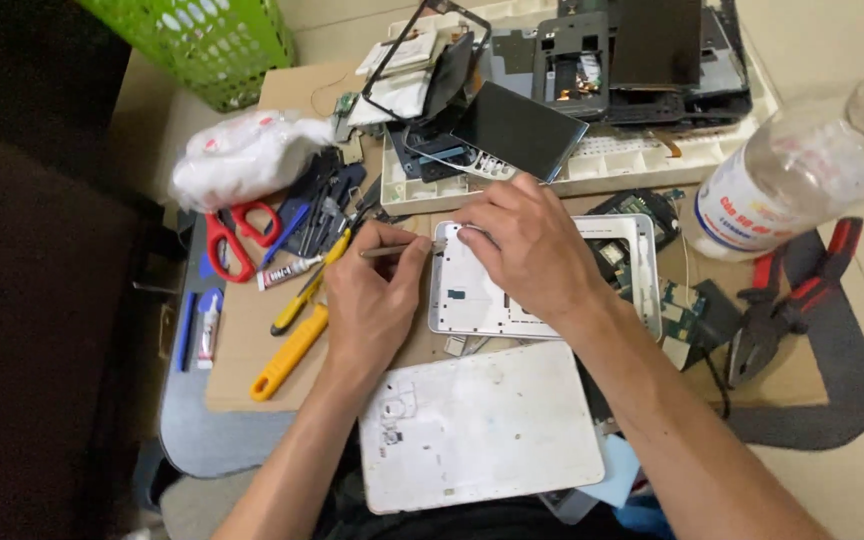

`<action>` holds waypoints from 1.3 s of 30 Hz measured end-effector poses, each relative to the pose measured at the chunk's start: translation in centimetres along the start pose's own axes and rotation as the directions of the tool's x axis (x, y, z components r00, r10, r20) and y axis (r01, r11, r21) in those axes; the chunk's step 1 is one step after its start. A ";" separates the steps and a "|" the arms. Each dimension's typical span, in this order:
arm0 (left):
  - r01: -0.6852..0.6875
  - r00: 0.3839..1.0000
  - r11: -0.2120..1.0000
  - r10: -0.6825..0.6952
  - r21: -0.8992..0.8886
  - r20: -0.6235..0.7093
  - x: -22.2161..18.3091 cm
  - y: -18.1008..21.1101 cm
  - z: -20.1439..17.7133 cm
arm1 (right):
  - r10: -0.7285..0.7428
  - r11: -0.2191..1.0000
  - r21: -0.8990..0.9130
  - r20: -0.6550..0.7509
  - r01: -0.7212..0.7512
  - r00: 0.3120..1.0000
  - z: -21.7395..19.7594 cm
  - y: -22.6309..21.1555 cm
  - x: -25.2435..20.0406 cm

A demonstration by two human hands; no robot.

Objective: Preparing a mobile device frame by prying off components and handling the bezel for repair or assembly.

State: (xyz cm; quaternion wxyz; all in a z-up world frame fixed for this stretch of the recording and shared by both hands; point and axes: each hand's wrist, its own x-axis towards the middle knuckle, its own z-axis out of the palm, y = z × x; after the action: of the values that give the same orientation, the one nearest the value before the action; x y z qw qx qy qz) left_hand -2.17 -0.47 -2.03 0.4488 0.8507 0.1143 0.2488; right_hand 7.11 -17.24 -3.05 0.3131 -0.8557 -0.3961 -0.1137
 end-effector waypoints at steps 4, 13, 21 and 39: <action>-0.030 0.999 0.997 0.032 0.074 -0.034 -0.1 -0.2 0.3 | -0.042 0.999 -0.031 0.036 0.043 0.998 -0.2 0.2 -0.2; -0.099 0.995 0.995 0.099 -0.029 -0.006 -0.1 -0.8 0.0 | -0.015 0.999 -0.046 -0.020 0.014 1.000 0.0 -0.1 -0.3; -0.104 0.993 0.972 0.114 0.210 -0.037 0.0 1.8 -3.4 | -0.008 1.000 -0.031 -0.058 0.007 0.998 -0.1 -1.1 -0.1; -0.359 0.913 0.846 0.407 0.395 -0.042 0.2 -3.8 -8.7 | 0.010 0.996 -0.091 -0.006 -0.010 1.000 -0.2 -2.3 0.0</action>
State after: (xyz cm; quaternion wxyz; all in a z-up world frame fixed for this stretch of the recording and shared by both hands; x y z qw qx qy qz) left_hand -6.43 7.93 -0.94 0.2093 0.9095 0.0156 0.3589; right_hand 5.46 -16.21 -1.88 0.2757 -0.8706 -0.3852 -0.1325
